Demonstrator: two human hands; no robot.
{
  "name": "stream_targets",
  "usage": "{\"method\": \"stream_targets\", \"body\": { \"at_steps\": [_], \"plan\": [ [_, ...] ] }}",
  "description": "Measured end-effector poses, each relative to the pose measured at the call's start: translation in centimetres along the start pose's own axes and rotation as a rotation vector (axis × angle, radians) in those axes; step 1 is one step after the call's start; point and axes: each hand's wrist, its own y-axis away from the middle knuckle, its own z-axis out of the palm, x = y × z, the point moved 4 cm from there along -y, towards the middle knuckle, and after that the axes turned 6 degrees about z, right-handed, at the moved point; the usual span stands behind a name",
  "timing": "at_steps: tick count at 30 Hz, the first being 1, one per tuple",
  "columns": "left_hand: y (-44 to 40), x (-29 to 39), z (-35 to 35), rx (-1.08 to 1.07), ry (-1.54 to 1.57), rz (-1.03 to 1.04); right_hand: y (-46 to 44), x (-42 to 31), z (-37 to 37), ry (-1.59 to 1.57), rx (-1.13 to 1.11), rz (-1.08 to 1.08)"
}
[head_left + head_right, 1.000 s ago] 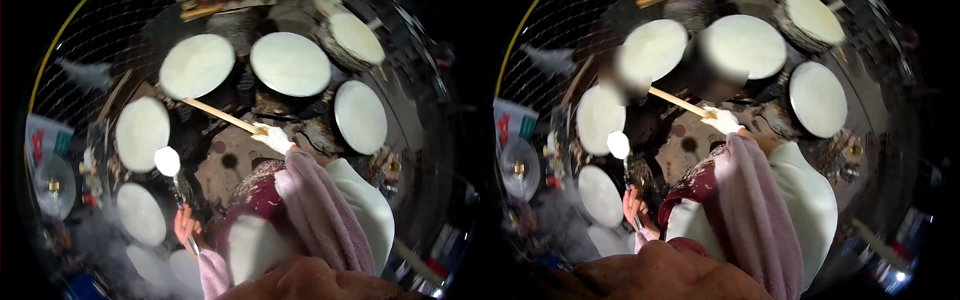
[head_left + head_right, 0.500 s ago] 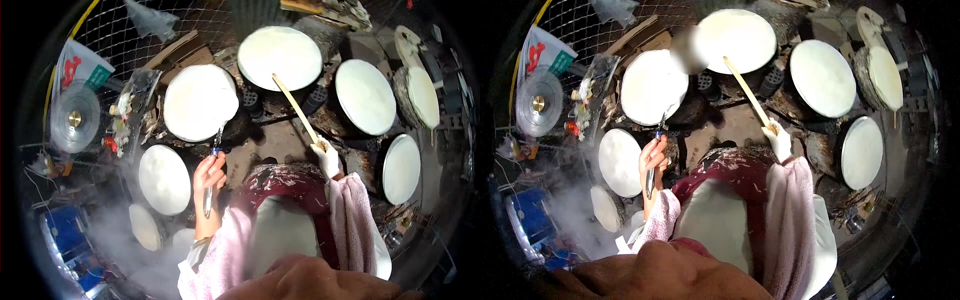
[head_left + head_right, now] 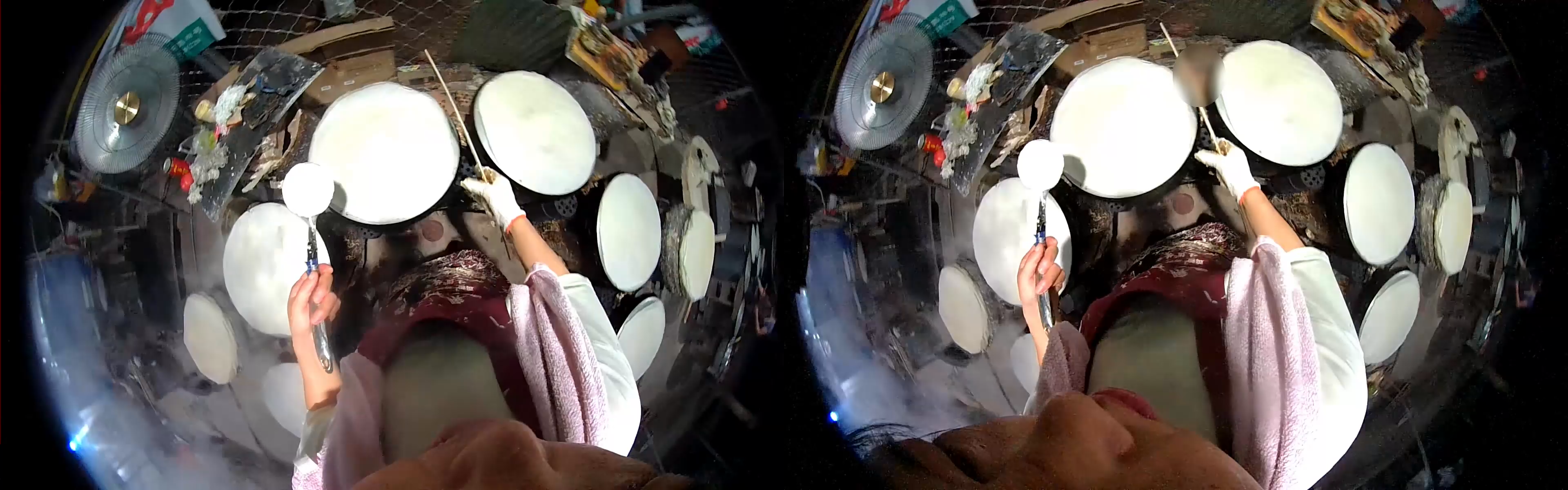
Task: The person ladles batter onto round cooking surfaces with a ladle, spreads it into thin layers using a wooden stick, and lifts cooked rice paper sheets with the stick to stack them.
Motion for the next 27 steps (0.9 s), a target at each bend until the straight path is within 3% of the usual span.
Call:
{"method": "stream_targets", "body": {
  "at_steps": [1,2,5,6,10,13,16,20,24,27],
  "plan": [
    [0.3,0.3,-0.1,-0.005,0.024,0.015,-1.9,-0.6,0.4,0.103,0.016,-0.003],
    [0.5,0.3,-0.3,0.008,0.053,0.046,-4.6,0.0,0.8,-0.01,0.006,-0.067],
    [1.5,0.0,-0.4,0.089,0.129,0.122,-8.3,-2.2,2.1,0.216,0.067,-0.072],
    [1.8,-0.3,-0.4,0.097,0.162,0.145,-7.3,-4.7,3.1,0.29,0.031,0.06],
    [2.6,-1.1,1.0,0.126,0.291,0.216,-12.3,-4.2,4.1,0.115,-0.004,-0.105],
    [2.8,-1.8,1.8,0.138,0.339,0.265,-15.3,-4.5,4.1,0.248,-0.03,-0.116],
    [3.3,-2.6,2.4,0.203,0.379,0.313,-17.8,-4.9,4.6,0.616,0.083,-0.256],
    [3.6,-3.0,3.1,0.216,0.399,0.343,-16.6,-6.5,6.2,0.825,0.184,-0.256],
    [3.8,-2.6,2.9,0.232,0.366,0.331,-13.8,-8.1,7.7,0.821,0.189,-0.347],
    [3.4,-1.4,2.4,0.22,0.277,0.327,-12.5,-8.1,8.4,0.606,0.119,-0.38]
  ]
}}
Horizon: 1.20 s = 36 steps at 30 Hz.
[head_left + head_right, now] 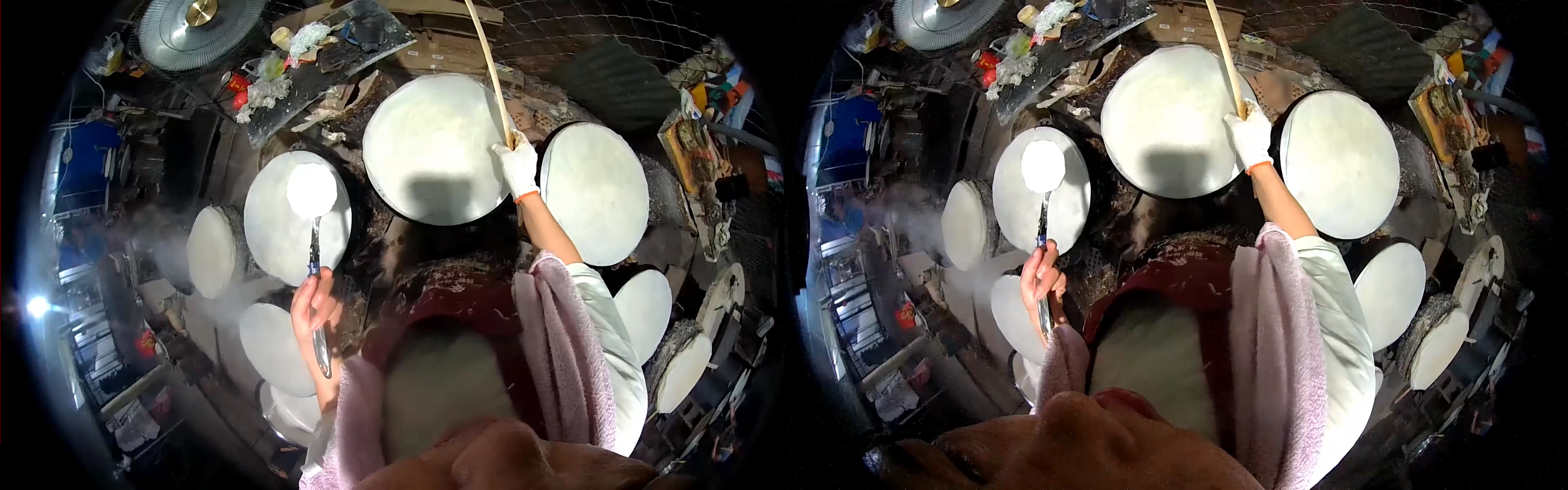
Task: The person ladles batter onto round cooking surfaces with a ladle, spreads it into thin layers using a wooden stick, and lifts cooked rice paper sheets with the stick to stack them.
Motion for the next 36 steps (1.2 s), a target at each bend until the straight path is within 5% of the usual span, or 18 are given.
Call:
{"method": "stream_targets", "body": {
  "at_steps": [8,21,24,26,28,36],
  "plan": [
    [-1.6,4.0,-1.4,0.019,-0.368,0.004,7.8,-6.9,0.0,-0.39,-0.102,-0.073],
    [-5.6,6.7,-2.9,-0.241,-0.34,-0.225,16.9,-16.0,-4.6,-0.713,-0.087,0.045],
    [-7.3,6.7,-6.0,-0.172,-0.468,-0.238,18.2,-15.2,-10.2,-0.463,0.0,0.065],
    [-7.8,6.1,-4.8,0.026,-0.591,-0.212,19.3,-12.4,-14.9,-0.598,0.072,0.029],
    [-8.9,4.2,-3.1,-0.18,-0.412,-0.301,21.5,-10.0,-20.9,-0.614,0.112,0.142],
    [-12.4,-4.7,0.1,-0.439,-0.244,-0.486,33.6,1.5,-48.7,-0.365,0.553,0.378]
  ]
}}
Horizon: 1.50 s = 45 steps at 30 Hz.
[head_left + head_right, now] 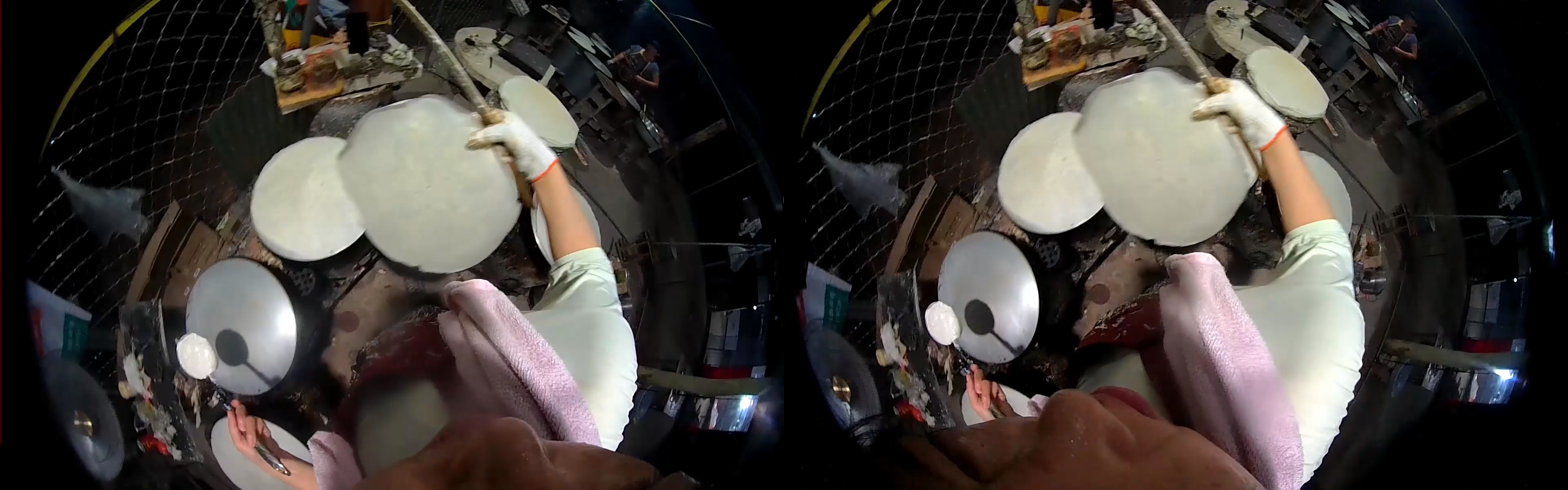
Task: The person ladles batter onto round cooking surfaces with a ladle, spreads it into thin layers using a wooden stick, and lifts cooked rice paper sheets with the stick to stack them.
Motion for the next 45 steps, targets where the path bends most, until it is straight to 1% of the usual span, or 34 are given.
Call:
{"method": "stream_targets", "body": {
  "at_steps": [2,3,4,5,6,7,8,10,11,12,13,14,16,18,19,20,22,23,25,26,28,29,31,33,36,38,40,42,43,44,45],
  "plan": [
    [-2.7,-1.9,0.3,-0.06,0.062,-0.041,-5.4,1.5,-9.1,-0.004,0.048,-0.078],
    [-4.4,-2.3,-1.3,-0.19,0.071,-0.09,-5.9,0.7,-12.7,0.025,0.055,-0.043],
    [-5.4,-3.0,-0.5,-0.199,0.083,-0.098,-6.0,-0.7,-16.1,0.057,0.062,-0.011],
    [-6.5,-3.9,0.3,-0.208,0.094,-0.107,-6.6,-2.1,-19.2,0.187,0.152,-0.032],
    [-7.3,-4.9,1.7,-0.163,0.077,-0.063,-8.2,-3.2,-22.6,0.321,0.239,-0.056],
    [-8.0,-5.9,3.3,-0.118,0.057,-0.019,-12.0,-2.1,-27.9,0.319,0.241,-0.162],
    [-8.5,-6.9,4.6,-0.043,0.049,0.015,-13.2,-3.3,-30.7,0.467,0.284,-0.185],
    [-9.5,-8.6,6.9,0.107,0.028,0.092,-15.9,-5.6,-35.2,0.877,0.379,-0.336],
    [-10.6,-9.7,8.6,-0.243,0.12,-0.032,-16.5,-6.7,-35.9,0.981,0.415,-0.298],
    [-10.8,-10.0,8.6,-0.173,0.111,0.007,-17.2,-7.3,-36.2,1.085,0.45,-0.259],
    [-10.9,-10.3,8.5,-0.104,0.102,0.045,-18.0,-6.9,-36.1,1.123,0.477,-0.535],
    [-11.2,-10.8,9.1,-0.076,0.098,0.062,-20.0,-5.5,-36.8,1.255,0.478,-0.545],
    [-11.7,-11.6,10.2,-0.062,0.096,0.077,-23.6,-0.9,-37.4,1.392,0.543,-0.465],
    [-11.9,-11.8,10.3,-0.03,0.011,0.145,-24.9,3.9,-36.1,1.476,0.614,-0.244],
    [-11.7,-11.8,9.9,0.015,-0.075,0.215,-26.4,7.5,-36.3,1.498,0.58,-0.184],
    [-11.9,-11.9,10.1,-0.003,-0.064,0.201,-28.0,11.3,-36.4,1.52,0.547,-0.124],
    [-12.3,-12.1,10.6,-0.039,-0.042,0.173,-29.3,18.0,-35.8,1.448,0.573,-0.112],
    [-12.4,-12.2,10.7,-0.053,-0.045,0.171,-29.8,20.8,-35.5,1.419,0.56,-0.06],
    [-12.2,-12.0,11.1,-0.001,-0.088,0.196,-30.7,25.0,-34.9,1.368,0.558,0.032],
    [-12.0,-11.9,11.4,0.066,-0.124,0.221,-30.8,25.8,-34.7,1.358,0.551,0.022],
    [-12.2,-12.3,12.6,0.009,-0.125,0.174,-30.8,26.9,-34.6,1.345,0.546,0.003],
    [-12.6,-12.8,13.8,-0.114,-0.092,0.1,-30.8,26.9,-34.6,1.323,0.555,-0.017],
    [-12.6,-13.0,14.6,-0.066,-0.106,0.113,-30.8,26.1,-34.4,1.262,0.55,-0.032],
    [-11.8,-12.6,14.0,0.279,-0.204,0.283,-31.0,25.5,-33.9,1.233,0.545,-0.019],
    [-12.4,-13.0,14.7,-0.115,-0.036,0.044,-31.4,24.5,-32.7,1.24,0.522,0.029],
    [-12.5,-12.9,14.7,-0.216,-0.019,0.009,-31.0,23.8,-31.5,1.244,0.488,0.05],
    [-12.5,-11.7,12.8,-0.162,-0.102,0.084,-29.8,23.6,-30.8,1.226,0.575,-0.015],
    [-12.0,-10.4,9.7,0.075,-0.327,0.296,-28.9,23.2,-30.0,1.204,0.656,-0.122],
    [-11.3,-10.3,9.4,0.226,-0.48,0.39,-28.5,23.0,-29.5,1.186,0.681,-0.204],
    [-10.3,-10.1,9.1,0.39,-0.631,0.458,-26.8,21.5,-28.3,1.166,0.645,-0.18],
    [-10.5,-10.8,9.8,0.54,-0.625,0.493,-24.3,19.7,-26.2,1.122,0.724,-0.181]
  ]
}}
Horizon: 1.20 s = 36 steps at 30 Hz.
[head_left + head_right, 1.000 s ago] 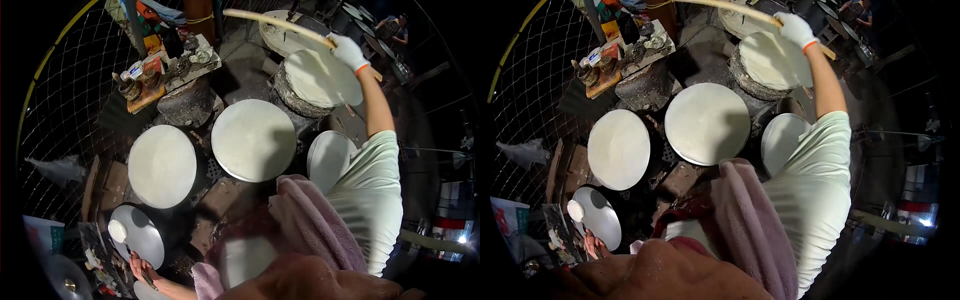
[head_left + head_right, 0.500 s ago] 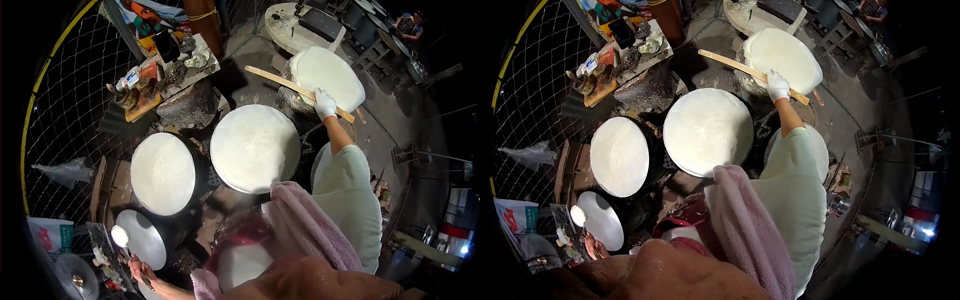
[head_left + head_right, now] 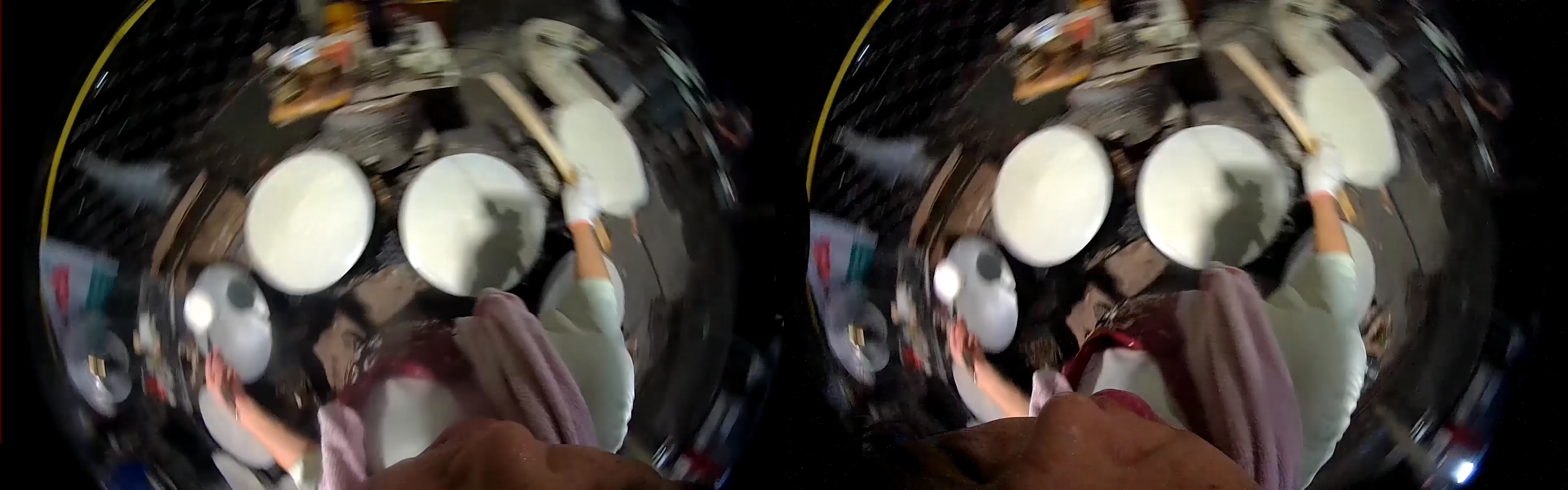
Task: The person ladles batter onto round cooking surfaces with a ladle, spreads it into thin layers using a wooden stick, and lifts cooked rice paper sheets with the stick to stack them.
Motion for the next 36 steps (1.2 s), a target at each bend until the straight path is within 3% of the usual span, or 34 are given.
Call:
{"method": "stream_targets", "body": {
  "at_steps": [1,2,3,4,5,8,9,12,13,14,15,17,19,21,22,23,26,27,29,30,31,33,35,36],
  "plan": [
    [0.7,0.6,0.8,-0.154,-0.005,0.005,0.9,0.2,2.2,0.062,0.029,-0.023],
    [-0.2,0.0,-0.5,-0.31,0.047,0.007,2.7,-1.7,0.7,-0.113,-0.093,0.078],
    [0.6,1.0,1.3,-0.023,-0.053,-0.01,4.7,-4.8,-0.3,-0.268,-0.104,0.056],
    [0.0,1.4,1.7,-0.01,-0.043,-0.033,6.9,-6.9,1.1,-0.358,-0.123,-0.036],
    [-2.5,0.1,-0.3,-0.249,0.195,-0.239,8.8,-9.4,2.2,-0.441,-0.132,-0.11],
    [-5.6,0.3,-0.5,-0.222,0.115,-0.31,19.9,-24.9,-3.5,-0.779,-0.619,-0.037],
    [-6.0,-0.2,0.9,-0.281,0.106,-0.275,21.4,-26.0,-1.0,-0.714,-0.688,-0.09],
    [-10.7,-3.8,-1.5,-0.319,-0.016,-0.259,32.2,-38.6,-2.3,-1.009,-0.967,-0.186],
    [-11.9,-5.1,-2.0,-0.357,-0.053,-0.26,35.2,-42.0,-2.5,-0.966,-0.953,-0.241],
    [-13.1,-7.1,-2.7,-0.369,-0.043,-0.27,37.9,-44.7,-2.2,-0.788,-0.867,-0.409],
    [-13.6,-8.1,-3.1,-0.349,-0.173,-0.264,40.7,-47.1,-2.2,-0.802,-0.723,-0.558],
    [-13.9,-8.8,-4.2,-0.41,-0.467,-0.118,45.5,-51.1,-0.6,-0.808,-0.769,-0.491],
    [-15.2,-9.3,-6.2,-0.402,-0.821,0.091,49.3,-54.2,-0.6,-0.905,-0.592,-0.504],
    [-15.6,-8.4,-7.8,-0.379,-1.179,0.395,51.6,-55.7,-1.1,-0.627,-0.756,-0.402],
    [-15.9,-7.6,-8.6,-0.392,-1.191,0.311,52.9,-55.9,-0.1,-0.607,-0.689,-0.471],
    [-16.4,-7.3,-9.6,-0.386,-1.232,0.351,53.9,-56.1,-0.1,-0.532,-0.714,-0.485],
    [-17.7,-4.9,-13.1,-0.296,-1.239,0.451,55.3,-56.9,-0.7,-0.262,-0.723,-0.595],
    [-18.0,-4.2,-14.6,-0.224,-1.199,0.526,55.7,-56.9,-0.2,-0.218,-0.784,-0.519],
    [-18.0,-2.3,-17.4,-0.084,-1.055,0.588,57.4,-57.4,1.8,-0.446,-0.908,-0.418],
    [-17.9,-1.5,-18.9,-0.042,-0.991,0.548,59.7,-57.3,6.7,-0.895,-1.063,-0.27],
    [-17.6,-0.7,-20.1,-0.001,-0.925,0.506,60.5,-58.7,5.4,-1.063,-1.244,-0.11],
    [-16.9,-0.1,-22.6,-0.002,-0.912,0.552,61.1,-60.0,3.9,-1.152,-1.272,-0.102],
    [-15.7,-0.3,-24.7,-0.121,-0.844,0.652,57.5,-60.8,-4.0,-0.483,-1.039,-0.402],
    [-14.8,-0.5,-25.6,-0.149,-0.817,0.47,56.7,-60.0,-3.6,-0.652,-0.895,-0.406]
  ]
}}
